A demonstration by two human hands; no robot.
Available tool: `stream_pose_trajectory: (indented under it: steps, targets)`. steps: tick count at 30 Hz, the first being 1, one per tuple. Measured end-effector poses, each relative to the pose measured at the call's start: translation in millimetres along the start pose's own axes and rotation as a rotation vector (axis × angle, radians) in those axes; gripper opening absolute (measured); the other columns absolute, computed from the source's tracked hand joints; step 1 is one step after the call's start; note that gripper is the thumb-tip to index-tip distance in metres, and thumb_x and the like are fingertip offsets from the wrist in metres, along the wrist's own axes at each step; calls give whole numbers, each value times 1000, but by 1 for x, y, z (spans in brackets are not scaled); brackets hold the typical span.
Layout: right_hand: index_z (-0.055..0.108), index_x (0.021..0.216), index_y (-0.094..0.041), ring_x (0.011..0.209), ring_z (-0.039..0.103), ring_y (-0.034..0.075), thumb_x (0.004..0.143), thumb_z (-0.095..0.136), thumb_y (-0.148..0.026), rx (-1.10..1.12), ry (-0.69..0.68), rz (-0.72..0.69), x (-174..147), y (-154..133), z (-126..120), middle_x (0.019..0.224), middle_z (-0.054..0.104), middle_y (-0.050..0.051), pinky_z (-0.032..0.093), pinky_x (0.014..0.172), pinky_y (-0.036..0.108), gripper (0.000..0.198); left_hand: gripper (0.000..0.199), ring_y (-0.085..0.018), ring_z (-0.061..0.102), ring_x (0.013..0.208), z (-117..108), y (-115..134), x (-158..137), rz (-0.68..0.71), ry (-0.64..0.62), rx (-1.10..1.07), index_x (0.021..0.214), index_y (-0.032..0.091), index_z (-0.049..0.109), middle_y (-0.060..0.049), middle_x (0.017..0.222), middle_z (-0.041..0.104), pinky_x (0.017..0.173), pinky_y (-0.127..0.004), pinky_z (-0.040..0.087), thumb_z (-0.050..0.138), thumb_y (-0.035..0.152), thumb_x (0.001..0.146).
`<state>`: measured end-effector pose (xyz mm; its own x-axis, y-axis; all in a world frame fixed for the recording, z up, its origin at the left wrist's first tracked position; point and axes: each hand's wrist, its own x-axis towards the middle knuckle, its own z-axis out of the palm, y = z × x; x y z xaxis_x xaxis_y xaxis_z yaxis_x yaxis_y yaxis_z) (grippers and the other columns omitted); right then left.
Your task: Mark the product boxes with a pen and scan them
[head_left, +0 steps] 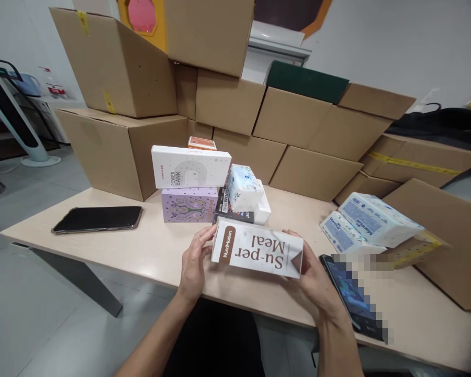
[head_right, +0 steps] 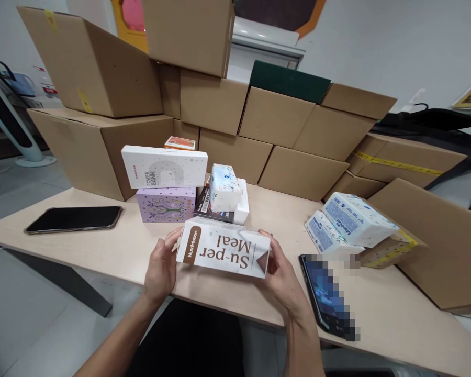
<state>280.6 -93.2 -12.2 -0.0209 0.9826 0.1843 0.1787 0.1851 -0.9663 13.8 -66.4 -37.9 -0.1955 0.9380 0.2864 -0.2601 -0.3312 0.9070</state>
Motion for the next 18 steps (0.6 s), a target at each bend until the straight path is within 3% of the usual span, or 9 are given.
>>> stream_pose_trajectory:
  steps: [5, 9, 15, 18]
  targets:
    - [58, 136, -37, 137, 51, 27, 84, 74, -33, 60, -59, -61, -20, 9, -2, 158, 41, 6, 50, 106, 39, 54, 45, -25, 64, 110, 0, 9, -7, 30, 7, 37, 112, 19, 68, -9, 116, 70, 93, -36, 50, 44, 54, 98]
    - [66, 127, -34, 142, 45, 26, 90, 68, -40, -27, -22, -55, -28, 15, -2, 159, 40, 5, 46, 110, 37, 38, 39, -24, 62, 110, -1, 14, -13, -9, -53, 166, 116, 19, 63, -9, 121, 65, 93, -36, 49, 49, 50, 97]
    - [53, 144, -27, 139, 49, 26, 95, 52, -57, -50, 91, 96, -29, 21, -2, 153, 49, 9, 39, 116, 42, 57, 54, -27, 54, 126, -6, 13, -18, -100, -159, 244, 141, 20, 51, -10, 141, 55, 104, -39, 46, 58, 43, 92]
    - [49, 148, -23, 140, 48, 27, 94, 49, -62, -56, 43, 96, -28, 17, 0, 153, 48, 11, 40, 115, 40, 67, 59, -28, 48, 136, -8, 15, -16, -142, -200, 282, 147, 20, 46, -10, 150, 49, 112, -41, 40, 56, 43, 94]
